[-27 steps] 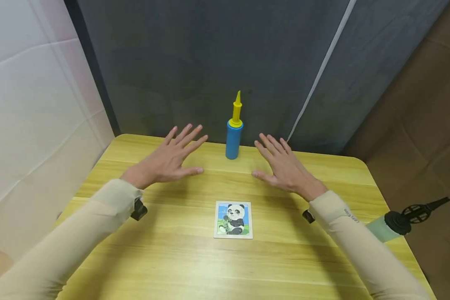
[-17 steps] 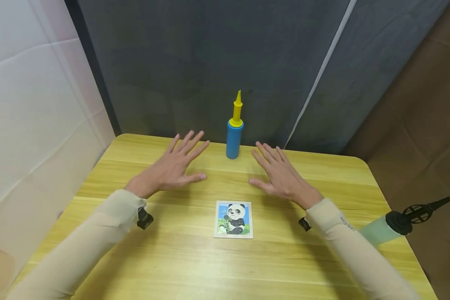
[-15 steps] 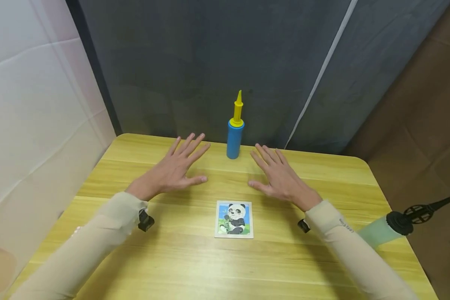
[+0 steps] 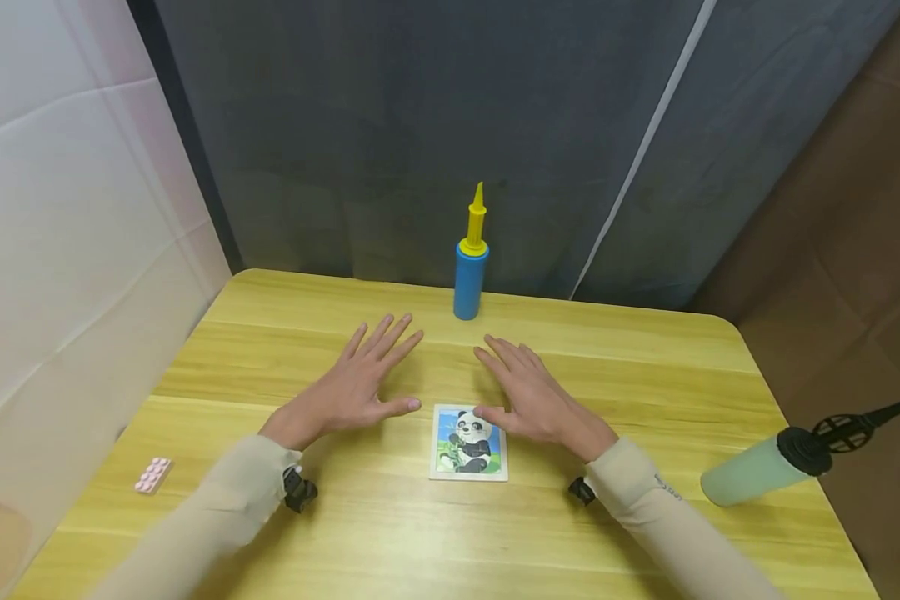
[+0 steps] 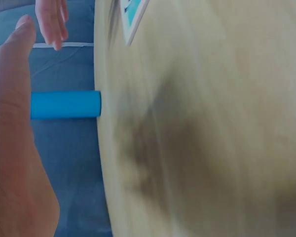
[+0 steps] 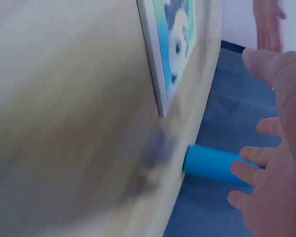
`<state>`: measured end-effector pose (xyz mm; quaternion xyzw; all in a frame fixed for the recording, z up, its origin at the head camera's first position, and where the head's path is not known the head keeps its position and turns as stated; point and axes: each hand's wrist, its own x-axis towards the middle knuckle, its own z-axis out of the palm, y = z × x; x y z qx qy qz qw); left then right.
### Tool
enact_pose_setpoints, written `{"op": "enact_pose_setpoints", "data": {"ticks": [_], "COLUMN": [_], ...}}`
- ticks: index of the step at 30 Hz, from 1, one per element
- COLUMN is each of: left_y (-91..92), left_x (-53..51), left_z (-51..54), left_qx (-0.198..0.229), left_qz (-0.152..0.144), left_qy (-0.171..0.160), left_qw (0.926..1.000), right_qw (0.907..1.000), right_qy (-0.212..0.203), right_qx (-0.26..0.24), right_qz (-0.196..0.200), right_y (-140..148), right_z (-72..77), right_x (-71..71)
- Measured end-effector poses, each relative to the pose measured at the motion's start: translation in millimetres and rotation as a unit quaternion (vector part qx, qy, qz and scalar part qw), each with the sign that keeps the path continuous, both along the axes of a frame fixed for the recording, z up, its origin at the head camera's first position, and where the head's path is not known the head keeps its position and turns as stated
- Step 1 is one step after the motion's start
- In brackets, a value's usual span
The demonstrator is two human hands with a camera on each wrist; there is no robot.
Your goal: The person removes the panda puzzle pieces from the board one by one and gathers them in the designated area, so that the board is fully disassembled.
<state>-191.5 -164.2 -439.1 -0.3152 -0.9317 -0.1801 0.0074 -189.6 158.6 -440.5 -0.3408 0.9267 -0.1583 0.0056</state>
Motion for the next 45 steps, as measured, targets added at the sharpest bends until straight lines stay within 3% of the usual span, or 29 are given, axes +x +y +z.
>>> {"op": "enact_pose_setpoints", "data": {"ticks": [14,23,33,45], "left_y": [16.0,22.3,26.8,27.6], "left_x": [25.4,37.7,41.6,43.2], "left_z": [-22.2,-33.1,-40.9,-38.5], "left_qx": [0.017,-0.003,-0.019,-0.025], "left_qz": [-0.021,-0.034,-0.037,-0.03], "left_qy": [-0.039,-0.088,-0.116,-0.12], "left_qw": [0.9989,0.9955,0.9924,0.992], "right_qw": [0.9993,0.999,0.9991,0.9987], "right_qy": [0.017,-0.012,-0.026,-0.042], "right_qx": [-0.012,0.008,0.02,0.022], "right_qz": [0.033,0.042,0.029,0.02], "right_y": [-30.0,-39.0,-42.0,-49.9], "right_z": [-13.9,-21.6,-27.6,-23.8], "right_x": [23.0,28.3,29.1,30.5]}}
